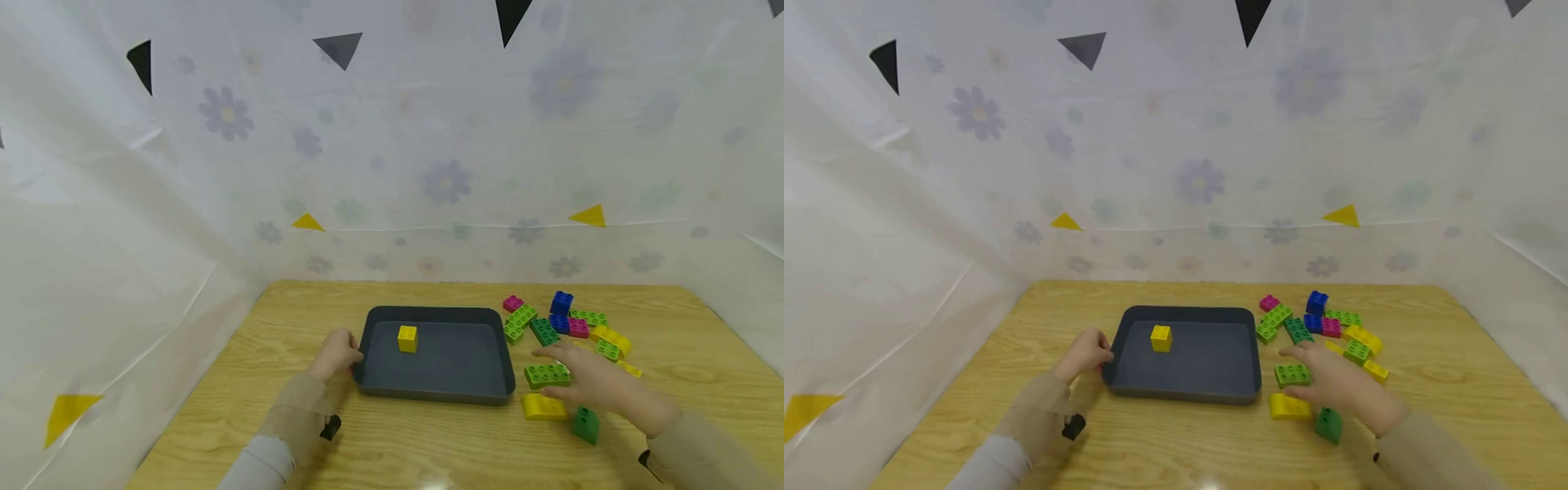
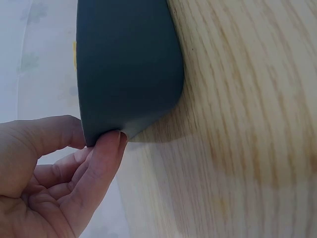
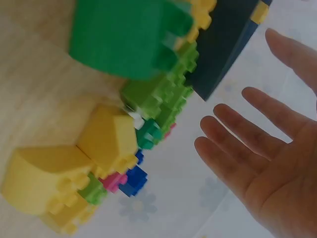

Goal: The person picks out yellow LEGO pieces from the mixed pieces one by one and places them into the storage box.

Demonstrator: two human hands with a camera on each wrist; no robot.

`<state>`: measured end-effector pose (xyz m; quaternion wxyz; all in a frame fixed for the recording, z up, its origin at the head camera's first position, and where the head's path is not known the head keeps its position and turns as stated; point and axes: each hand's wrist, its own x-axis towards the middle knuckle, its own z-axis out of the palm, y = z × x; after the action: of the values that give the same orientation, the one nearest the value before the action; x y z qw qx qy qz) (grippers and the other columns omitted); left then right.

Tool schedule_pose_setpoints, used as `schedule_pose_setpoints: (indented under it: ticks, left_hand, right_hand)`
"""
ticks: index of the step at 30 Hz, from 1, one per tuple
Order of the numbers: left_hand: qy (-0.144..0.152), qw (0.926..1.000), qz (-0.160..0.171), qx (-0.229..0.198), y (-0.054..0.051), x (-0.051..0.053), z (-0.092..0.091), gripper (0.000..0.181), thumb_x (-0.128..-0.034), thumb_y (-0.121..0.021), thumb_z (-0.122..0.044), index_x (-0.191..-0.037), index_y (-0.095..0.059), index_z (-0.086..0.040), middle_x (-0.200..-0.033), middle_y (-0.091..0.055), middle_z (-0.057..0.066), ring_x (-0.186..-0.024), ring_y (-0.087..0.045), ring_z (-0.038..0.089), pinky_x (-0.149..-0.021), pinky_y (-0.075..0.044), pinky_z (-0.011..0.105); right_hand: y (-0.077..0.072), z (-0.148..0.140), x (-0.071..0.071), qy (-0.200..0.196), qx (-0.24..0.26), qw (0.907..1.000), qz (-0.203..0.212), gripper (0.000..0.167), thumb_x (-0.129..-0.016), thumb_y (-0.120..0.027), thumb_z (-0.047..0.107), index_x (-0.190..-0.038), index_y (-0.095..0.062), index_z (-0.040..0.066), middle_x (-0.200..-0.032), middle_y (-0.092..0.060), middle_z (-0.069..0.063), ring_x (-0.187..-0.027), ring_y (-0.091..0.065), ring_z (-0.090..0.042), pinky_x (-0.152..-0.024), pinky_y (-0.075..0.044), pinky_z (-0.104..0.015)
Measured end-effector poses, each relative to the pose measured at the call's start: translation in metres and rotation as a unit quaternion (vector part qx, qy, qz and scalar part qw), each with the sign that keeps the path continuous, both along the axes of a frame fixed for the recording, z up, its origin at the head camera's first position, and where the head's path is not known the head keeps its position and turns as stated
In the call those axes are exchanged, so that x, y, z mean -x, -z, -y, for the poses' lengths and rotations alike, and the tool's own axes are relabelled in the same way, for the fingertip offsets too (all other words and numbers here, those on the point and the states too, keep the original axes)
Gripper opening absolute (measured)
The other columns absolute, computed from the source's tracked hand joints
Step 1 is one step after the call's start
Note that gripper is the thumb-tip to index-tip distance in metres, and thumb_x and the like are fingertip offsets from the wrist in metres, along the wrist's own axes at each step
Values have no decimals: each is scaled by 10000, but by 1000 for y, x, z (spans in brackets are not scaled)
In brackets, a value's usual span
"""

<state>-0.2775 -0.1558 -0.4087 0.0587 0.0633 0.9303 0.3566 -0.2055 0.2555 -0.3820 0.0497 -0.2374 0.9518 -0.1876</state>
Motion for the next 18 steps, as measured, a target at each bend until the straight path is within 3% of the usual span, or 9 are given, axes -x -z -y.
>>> schedule_pose_setpoints:
  ticks: [3, 7, 14, 18]
  left_hand:
    - [-9, 10000, -30, 28, 1, 1, 0, 426, -770, -594, 81, -477, -356, -116, -414, -355, -2, -425, -556, 237, -491, -506, 315]
    - [-6, 10000, -70, 42, 2, 1, 0, 416, -767, -596, 83, -479, -367, -110, -416, -372, 5, -432, -567, 252, -498, -508, 315]
    - [-7, 10000, 7, 69, 3, 2, 1, 426, -771, -605, 74, -478, -361, -117, -419, -357, -3, -419, -550, 217, -504, -504, 296]
    - [-8, 10000, 17, 85, 3, 2, 1, 431, -768, -602, 74, -481, -349, -122, -423, -346, -12, -428, -559, 228, -498, -508, 306]
  right_hand:
    - [10, 0, -4, -98, 103, 9995, 295, 577, -739, -736, 352, -1175, -564, 15, -1184, -519, -242, -999, -561, -379, -754, -498, -447]
    - [21, 3, -6, -300, 99, 9991, 298, 520, -729, -752, 303, -1123, -595, 3, -1093, -562, -170, -897, -595, -283, -713, -508, -391]
    - [32, 5, -6, -499, 63, 9985, 196, 439, -733, -753, 237, -1068, -613, -10, -1054, -568, -180, -931, -581, -350, -758, -488, -463]
    - [35, 7, -6, -531, 0, 9984, 172, 401, -727, -755, 199, -1053, -627, 5, -1041, -587, -135, -918, -582, -323, -762, -488, -455]
